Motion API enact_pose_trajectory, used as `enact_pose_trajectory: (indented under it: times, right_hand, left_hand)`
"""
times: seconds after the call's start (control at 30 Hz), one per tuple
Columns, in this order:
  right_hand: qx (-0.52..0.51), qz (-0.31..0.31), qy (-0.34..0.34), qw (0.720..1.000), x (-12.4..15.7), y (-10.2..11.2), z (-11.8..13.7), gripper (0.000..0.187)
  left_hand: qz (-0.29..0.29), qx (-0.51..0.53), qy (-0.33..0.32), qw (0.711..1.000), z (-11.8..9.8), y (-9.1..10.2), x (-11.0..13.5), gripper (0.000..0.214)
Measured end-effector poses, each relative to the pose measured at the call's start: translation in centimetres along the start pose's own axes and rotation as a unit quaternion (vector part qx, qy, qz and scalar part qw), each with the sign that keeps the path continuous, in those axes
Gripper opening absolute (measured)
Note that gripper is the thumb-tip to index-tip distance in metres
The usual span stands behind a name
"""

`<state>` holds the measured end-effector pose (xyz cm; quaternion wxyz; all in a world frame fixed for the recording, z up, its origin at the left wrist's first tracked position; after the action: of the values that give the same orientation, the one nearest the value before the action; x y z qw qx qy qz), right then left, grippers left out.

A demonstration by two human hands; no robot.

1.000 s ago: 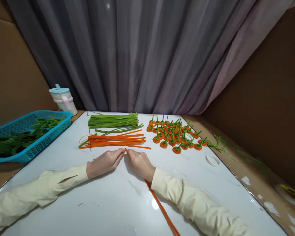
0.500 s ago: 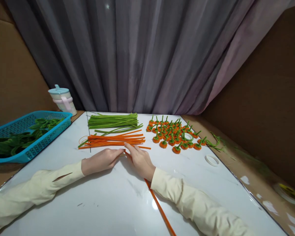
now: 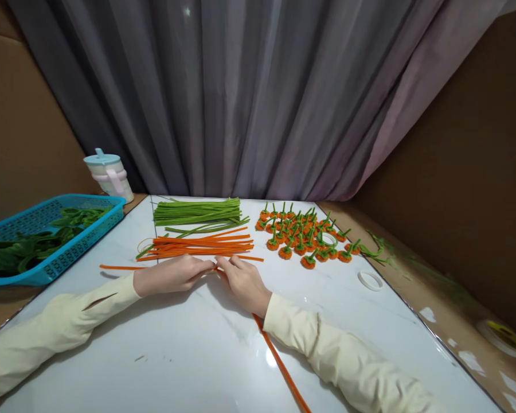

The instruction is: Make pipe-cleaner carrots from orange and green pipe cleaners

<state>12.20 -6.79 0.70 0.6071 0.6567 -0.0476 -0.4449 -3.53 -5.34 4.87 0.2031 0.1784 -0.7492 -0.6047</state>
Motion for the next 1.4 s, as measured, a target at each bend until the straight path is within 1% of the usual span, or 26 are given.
enact_pose_trajectory:
  times: [0.1,0.23,0.4,0.5,0.63,0.77,0.87,0.97,1.07,1.2,1.3,1.4]
  right_hand:
    - [-0.026,-0.01,0.007,1.0,0.1,-0.1,-0.1,0.026]
    - [-0.062,-0.023,0.016,0.998,0.3,-0.4,-0.3,0.033]
    - [-0.071,-0.044,0.032,0.996,0.3,-0.2,-0.1,0.035]
    - [-0.086,-0.056,0.02,0.995,0.2,0.0,0.0,0.037]
    - [-0.124,-0.057,-0.005,0.991,0.3,-0.3,-0.1,0.043]
    - [-0.149,-0.056,-0.012,0.987,0.3,-0.5,-0.2,0.044]
    - [-0.156,-0.052,-0.017,0.986,0.2,-0.4,-0.3,0.043]
    - [-0.135,-0.04,-0.004,0.99,0.1,-0.1,-0.3,0.04]
    - [-0.092,-0.019,0.011,0.995,-0.1,0.2,0.0,0.033]
    - [-0.036,0.031,0.016,0.999,-0.3,0.4,0.6,0.025]
    - [0.003,0.054,0.045,0.998,-0.4,0.4,0.9,0.026]
    - [0.033,0.055,0.067,0.996,-0.4,0.4,1.0,0.027]
  left_hand:
    - [-0.001,0.002,-0.002,1.0,-0.1,-0.2,0.0,0.023]
    - [-0.002,-0.019,0.001,1.0,-0.2,-0.5,-0.1,0.02]
    - [0.007,-0.019,0.017,1.0,-0.4,-1.0,-0.1,0.013]
    - [0.008,-0.027,0.027,0.999,-0.3,-1.5,-0.1,0.012]
    - [-0.004,-0.064,0.016,0.998,-0.4,-2.1,-0.2,0.015]
    - [-0.03,-0.098,-0.005,0.995,-0.6,-2.0,-0.3,0.019]
    - [-0.043,-0.09,-0.006,0.995,-0.5,-1.7,-0.3,0.017]
    - [-0.053,-0.067,0.009,0.996,-0.1,-1.6,-0.2,0.015]
    - [-0.05,-0.064,0.021,0.996,0.4,-1.9,-0.2,0.013]
    - [-0.063,-0.063,0.011,0.996,0.7,-2.3,-0.3,0.012]
    - [-0.072,-0.064,0.007,0.995,0.8,-2.3,-0.4,0.012]
    - [-0.077,-0.071,0.004,0.994,0.7,-2.1,-0.5,0.013]
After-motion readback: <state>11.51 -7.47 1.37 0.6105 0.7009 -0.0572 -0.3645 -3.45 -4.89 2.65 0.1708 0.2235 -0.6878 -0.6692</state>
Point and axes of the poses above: each hand's wrist, its own x-axis away from the middle knuckle, its own y-axis out of the back of the hand, z = x × y, the point moved 3 cm from there along -x, towards the middle knuckle, and after that the axes turned 9 degrees about z, right-handed, at the moved point
